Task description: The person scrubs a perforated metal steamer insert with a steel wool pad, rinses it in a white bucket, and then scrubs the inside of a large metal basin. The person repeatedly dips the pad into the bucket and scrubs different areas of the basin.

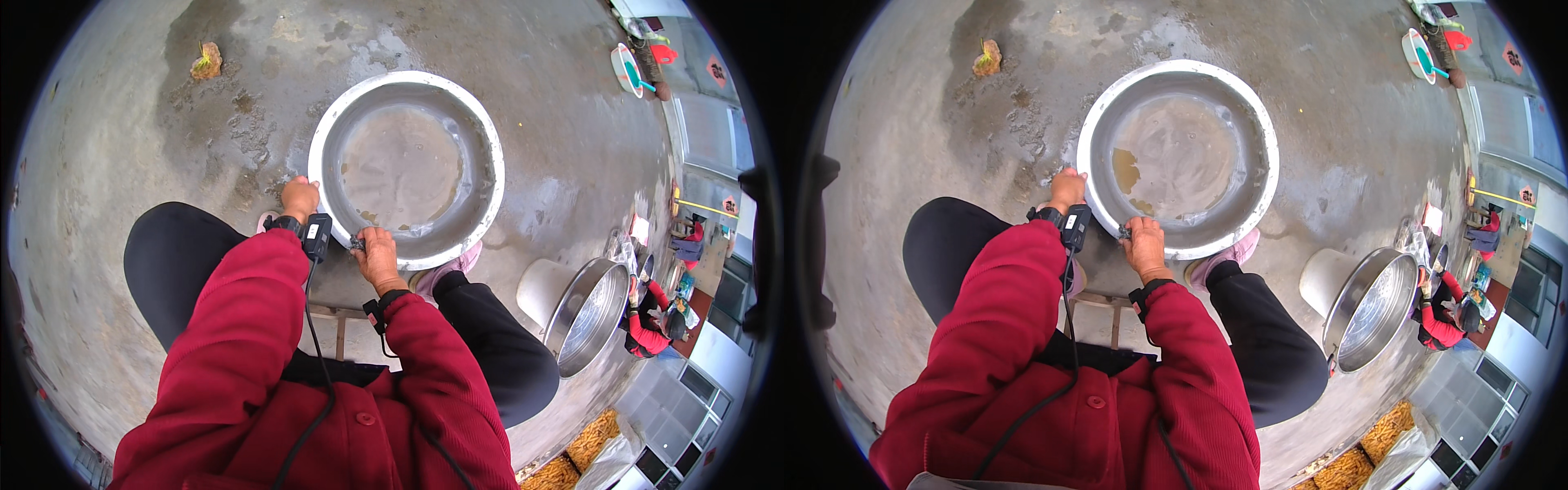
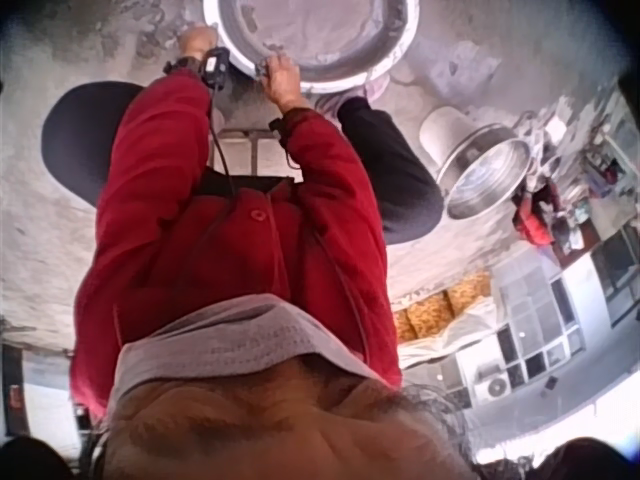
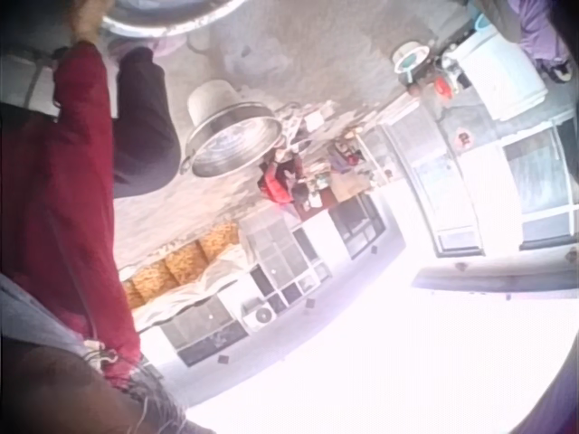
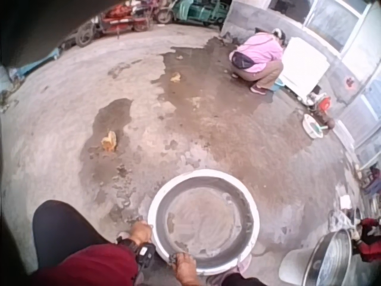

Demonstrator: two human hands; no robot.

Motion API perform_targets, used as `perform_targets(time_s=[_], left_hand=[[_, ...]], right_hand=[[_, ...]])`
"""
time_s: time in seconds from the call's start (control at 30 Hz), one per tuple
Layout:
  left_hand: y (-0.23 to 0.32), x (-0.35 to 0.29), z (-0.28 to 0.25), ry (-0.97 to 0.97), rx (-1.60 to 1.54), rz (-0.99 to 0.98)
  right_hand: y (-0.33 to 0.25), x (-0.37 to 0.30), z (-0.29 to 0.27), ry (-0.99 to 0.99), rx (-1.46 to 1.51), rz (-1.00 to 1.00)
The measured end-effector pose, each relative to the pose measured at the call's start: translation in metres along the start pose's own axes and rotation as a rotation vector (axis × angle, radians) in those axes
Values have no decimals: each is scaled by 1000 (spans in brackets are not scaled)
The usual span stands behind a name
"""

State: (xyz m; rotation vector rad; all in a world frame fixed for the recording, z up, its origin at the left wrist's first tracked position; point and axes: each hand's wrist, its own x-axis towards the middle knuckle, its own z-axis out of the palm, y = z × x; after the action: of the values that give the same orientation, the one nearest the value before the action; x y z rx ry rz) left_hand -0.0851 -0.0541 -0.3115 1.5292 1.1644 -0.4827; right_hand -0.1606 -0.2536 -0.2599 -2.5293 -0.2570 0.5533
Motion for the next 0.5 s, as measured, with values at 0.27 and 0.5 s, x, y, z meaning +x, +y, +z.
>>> perform_targets(time_s=[0.27, 0.5], left_hand=[[0, 5, 0, 1, 1, 14], [-5, 9, 0, -12, 41, 24]], right_hand=[[-14, 7, 12, 71, -25, -62], [-11, 4, 8, 35, -115, -74]])
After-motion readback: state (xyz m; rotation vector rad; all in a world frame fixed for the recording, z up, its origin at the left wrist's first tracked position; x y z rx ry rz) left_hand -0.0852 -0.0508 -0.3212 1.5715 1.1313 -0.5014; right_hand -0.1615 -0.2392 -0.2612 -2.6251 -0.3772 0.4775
